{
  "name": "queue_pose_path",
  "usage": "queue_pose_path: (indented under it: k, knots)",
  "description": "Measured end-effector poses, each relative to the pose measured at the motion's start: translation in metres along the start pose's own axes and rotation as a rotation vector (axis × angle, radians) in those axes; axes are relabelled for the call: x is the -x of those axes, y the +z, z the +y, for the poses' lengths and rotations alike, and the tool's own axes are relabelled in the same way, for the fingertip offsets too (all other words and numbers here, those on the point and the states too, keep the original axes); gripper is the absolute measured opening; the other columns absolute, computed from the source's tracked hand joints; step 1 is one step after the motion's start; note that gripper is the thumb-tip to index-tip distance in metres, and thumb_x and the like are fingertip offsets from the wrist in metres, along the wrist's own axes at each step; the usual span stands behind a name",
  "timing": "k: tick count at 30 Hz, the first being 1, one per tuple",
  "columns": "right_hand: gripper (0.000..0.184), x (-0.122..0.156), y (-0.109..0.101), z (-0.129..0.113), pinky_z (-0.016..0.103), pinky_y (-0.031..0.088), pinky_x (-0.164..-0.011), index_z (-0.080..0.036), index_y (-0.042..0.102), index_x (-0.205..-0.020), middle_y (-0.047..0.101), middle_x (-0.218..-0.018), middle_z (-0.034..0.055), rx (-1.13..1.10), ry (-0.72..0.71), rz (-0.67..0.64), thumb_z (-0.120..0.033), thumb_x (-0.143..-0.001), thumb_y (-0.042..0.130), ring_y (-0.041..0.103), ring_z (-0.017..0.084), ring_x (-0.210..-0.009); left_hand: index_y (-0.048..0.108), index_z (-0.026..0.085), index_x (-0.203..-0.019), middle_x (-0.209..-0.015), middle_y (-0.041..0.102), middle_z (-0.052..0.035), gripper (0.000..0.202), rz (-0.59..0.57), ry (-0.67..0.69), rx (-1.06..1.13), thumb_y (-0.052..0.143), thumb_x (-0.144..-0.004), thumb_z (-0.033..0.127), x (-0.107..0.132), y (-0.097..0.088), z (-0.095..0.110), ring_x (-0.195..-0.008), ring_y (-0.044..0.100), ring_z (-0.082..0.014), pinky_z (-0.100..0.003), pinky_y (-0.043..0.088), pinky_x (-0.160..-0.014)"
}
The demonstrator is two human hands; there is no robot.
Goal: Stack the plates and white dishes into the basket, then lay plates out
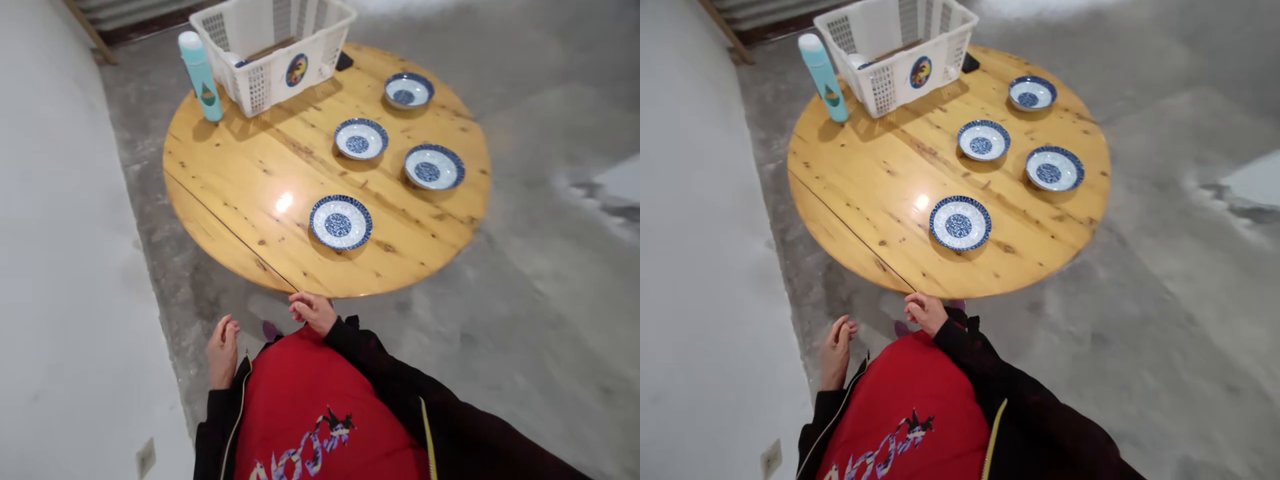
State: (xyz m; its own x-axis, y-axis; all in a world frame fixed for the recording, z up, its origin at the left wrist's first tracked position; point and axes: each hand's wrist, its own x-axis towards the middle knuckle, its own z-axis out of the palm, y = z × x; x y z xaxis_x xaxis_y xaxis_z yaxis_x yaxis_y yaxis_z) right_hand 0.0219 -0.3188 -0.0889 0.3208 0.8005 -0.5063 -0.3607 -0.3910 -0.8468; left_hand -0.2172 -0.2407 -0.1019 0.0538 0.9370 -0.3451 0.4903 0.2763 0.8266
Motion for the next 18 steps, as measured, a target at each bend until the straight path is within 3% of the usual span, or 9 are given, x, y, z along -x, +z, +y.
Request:
queue_pose_path:
  k: [5,11,15,18]
  knots:
    - [0.022,0.005,0.025,0.011,0.021,0.047,-0.047,-0.02,0.063,-0.082,0.068,-0.063,-0.0036,-0.049,-0.005,0.07,-0.036,-0.065,0.065,0.061,0.011,-0.047,0.066,0.017,-0.115,-0.1,0.075,-0.0096,0.046,-0.095,0.018,-0.023,0.054,-0.084,0.05,-0.024,-0.027,-0.007,-0.086,0.073,-0.0204,-0.033,0.058,-0.082]
    - [0.025,0.003,0.023,0.005,0.022,0.05,-0.048,-0.02,0.064,-0.082,0.069,-0.065,-0.0009,-0.105,-0.052,0.207,-0.038,-0.065,0.068,0.063,0.012,-0.05,0.066,0.016,-0.117,-0.104,0.074,-0.0105,0.047,-0.131,0.083,-0.009,0.054,-0.085,0.048,-0.047,-0.029,0.017,-0.09,0.072,-0.0217,-0.036,0.057,-0.087]
    - [0.03,-0.02,0.014,-0.018,0.023,0.051,-0.048,-0.018,0.066,-0.084,0.07,-0.067,0.0005,-0.122,-0.134,0.252,-0.039,-0.063,0.071,0.064,0.012,-0.052,0.064,0.016,-0.119,-0.105,0.074,-0.0112,0.05,-0.145,0.081,-0.008,0.052,-0.085,0.051,-0.057,-0.035,0.018,-0.092,0.072,-0.0226,-0.037,0.057,-0.088]
    - [0.029,-0.057,-0.011,-0.055,0.024,0.053,-0.049,-0.017,0.067,-0.084,0.071,-0.069,0.0014,-0.112,-0.235,0.343,-0.037,-0.064,0.072,0.065,0.013,-0.052,0.064,0.017,-0.117,-0.104,0.075,-0.0114,0.052,-0.148,0.057,-0.024,0.052,-0.084,0.055,-0.071,-0.042,0.017,-0.092,0.073,-0.0241,-0.038,0.058,-0.087]
